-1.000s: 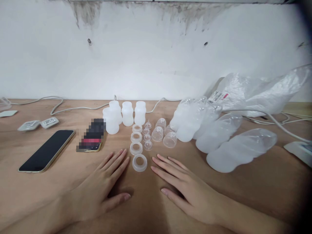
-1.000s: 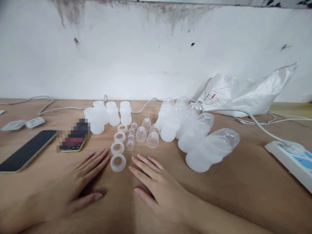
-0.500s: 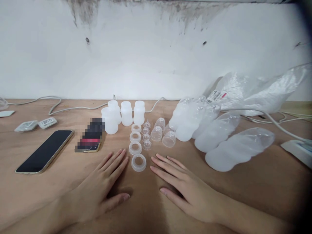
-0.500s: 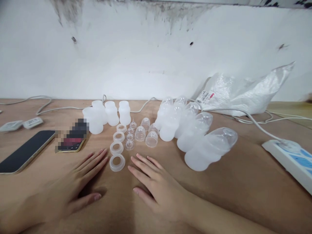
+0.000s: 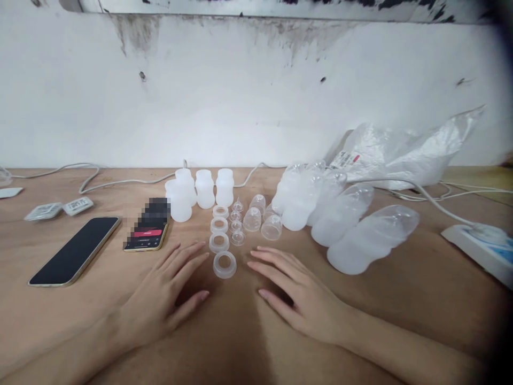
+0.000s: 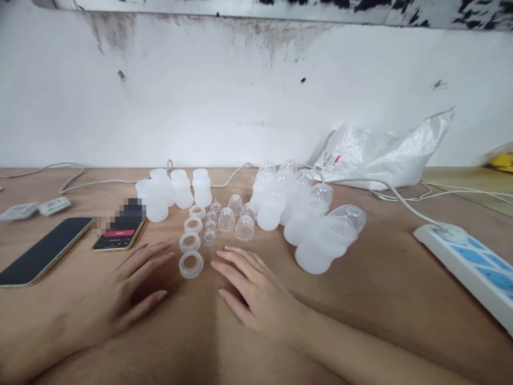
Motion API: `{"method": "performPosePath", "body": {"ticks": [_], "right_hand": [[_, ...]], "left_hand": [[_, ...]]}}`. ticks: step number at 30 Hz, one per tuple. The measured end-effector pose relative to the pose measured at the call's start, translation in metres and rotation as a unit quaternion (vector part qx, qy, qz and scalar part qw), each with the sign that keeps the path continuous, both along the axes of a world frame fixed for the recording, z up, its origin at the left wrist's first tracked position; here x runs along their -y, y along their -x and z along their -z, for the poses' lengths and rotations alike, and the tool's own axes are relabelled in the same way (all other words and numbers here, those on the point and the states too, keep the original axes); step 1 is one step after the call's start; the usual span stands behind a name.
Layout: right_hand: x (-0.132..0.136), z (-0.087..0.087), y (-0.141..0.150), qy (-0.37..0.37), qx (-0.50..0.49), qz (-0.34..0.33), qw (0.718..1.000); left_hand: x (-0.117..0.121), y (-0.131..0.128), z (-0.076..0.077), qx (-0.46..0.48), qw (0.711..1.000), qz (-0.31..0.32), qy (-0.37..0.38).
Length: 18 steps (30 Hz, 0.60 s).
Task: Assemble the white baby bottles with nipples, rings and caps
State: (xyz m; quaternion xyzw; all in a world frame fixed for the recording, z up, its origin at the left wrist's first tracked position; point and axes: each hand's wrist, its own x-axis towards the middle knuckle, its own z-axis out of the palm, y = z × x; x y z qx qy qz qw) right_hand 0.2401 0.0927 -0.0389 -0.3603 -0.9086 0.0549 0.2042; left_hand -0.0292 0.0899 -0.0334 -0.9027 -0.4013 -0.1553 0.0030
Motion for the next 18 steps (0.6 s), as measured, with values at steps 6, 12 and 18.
{"method": "performPosePath", "body": {"ticks": [6, 12, 18], "right_hand": [[-0.022, -0.001, 0.015, -0.059, -0.061, 0.035, 0.996], [-0.042, 0.002, 0.035, -0.034, -0.095, 0.049, 0.994], [-0.046, 0.004, 0.036, 0.000, -0.108, 0.070, 0.992]], "left_hand": [[-0.013, -0.020, -0.001, 0.015, 0.994, 0.063, -0.090], [-0.021, -0.028, 0.002, 0.039, 0.993, 0.087, -0.073], [-0.023, -0.025, 0.005, 0.060, 0.996, 0.071, -0.014]]}}
